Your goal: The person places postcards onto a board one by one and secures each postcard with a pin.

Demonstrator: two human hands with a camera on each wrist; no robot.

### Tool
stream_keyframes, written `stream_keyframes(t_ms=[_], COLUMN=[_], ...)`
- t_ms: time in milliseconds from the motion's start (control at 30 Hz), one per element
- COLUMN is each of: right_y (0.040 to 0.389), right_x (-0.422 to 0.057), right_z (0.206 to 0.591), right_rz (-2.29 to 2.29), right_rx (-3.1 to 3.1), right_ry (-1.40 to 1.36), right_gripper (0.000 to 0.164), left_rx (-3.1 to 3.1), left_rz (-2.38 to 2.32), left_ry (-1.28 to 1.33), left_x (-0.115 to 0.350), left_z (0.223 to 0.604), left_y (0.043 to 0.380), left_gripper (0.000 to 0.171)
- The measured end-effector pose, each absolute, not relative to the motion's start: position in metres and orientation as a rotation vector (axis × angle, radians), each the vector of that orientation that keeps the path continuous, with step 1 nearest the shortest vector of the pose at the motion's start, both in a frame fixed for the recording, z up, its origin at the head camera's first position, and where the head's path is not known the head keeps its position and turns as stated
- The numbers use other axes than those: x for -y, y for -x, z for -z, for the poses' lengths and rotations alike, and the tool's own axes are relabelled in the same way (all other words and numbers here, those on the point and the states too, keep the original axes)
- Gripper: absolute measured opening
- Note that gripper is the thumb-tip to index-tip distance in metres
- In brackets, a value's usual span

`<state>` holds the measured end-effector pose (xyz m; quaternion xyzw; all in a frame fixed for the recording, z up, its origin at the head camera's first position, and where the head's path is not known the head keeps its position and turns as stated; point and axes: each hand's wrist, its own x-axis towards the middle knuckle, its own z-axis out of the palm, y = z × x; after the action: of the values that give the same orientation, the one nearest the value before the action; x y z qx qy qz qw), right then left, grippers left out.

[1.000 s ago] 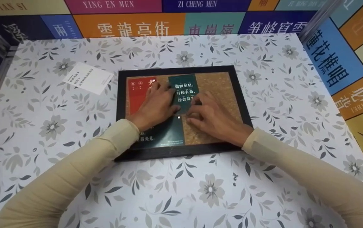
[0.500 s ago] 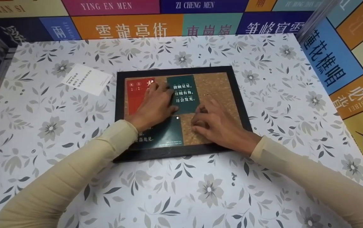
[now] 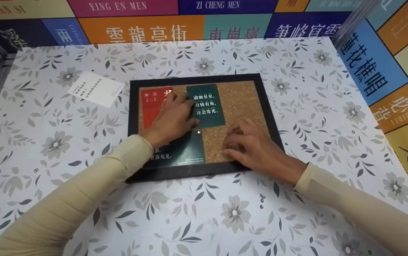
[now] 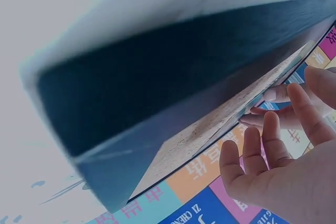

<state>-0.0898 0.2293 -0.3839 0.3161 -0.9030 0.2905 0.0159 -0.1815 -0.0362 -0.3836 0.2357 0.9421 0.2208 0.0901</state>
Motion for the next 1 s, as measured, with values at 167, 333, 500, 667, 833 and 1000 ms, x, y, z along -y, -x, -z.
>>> stream_keyframes(t_ms=[167, 333, 500, 667, 833, 1000], right_y=[0.082, 0.077, 0.071, 0.066, 0.060, 0.051], right_x=[-0.236, -0.240, -0.243, -0.247, -0.253, -0.260], right_z=[0.385, 0.387, 0.388, 0.388, 0.387, 0.388], right_rz=[-0.908, -0.877, -0.884, -0.879, -0.886, -0.883], right_rx=[2.752, 2.706, 2.721, 2.748, 2.755, 2.743], right_ry=[-1.008, -1.030, -1.006, -0.976, -0.960, -0.937], right_gripper=[0.011, 0.011, 0.007, 0.007, 0.009, 0.012], left_rx=[-2.798, -2.798, -2.805, -2.824, -2.817, -2.810], left_rz=[-0.638, -0.634, -0.645, -0.656, -0.654, -0.652], left_ry=[-0.698, -0.691, -0.699, -0.731, -0.723, -0.714], left_x=[0.036, 0.037, 0.037, 0.036, 0.036, 0.036], left_z=[0.383, 0.382, 0.383, 0.385, 0.385, 0.385], left_y=[0.182, 0.182, 0.181, 0.182, 0.183, 0.183], left_gripper=[0.067, 0.067, 0.065, 0.061, 0.062, 0.063])
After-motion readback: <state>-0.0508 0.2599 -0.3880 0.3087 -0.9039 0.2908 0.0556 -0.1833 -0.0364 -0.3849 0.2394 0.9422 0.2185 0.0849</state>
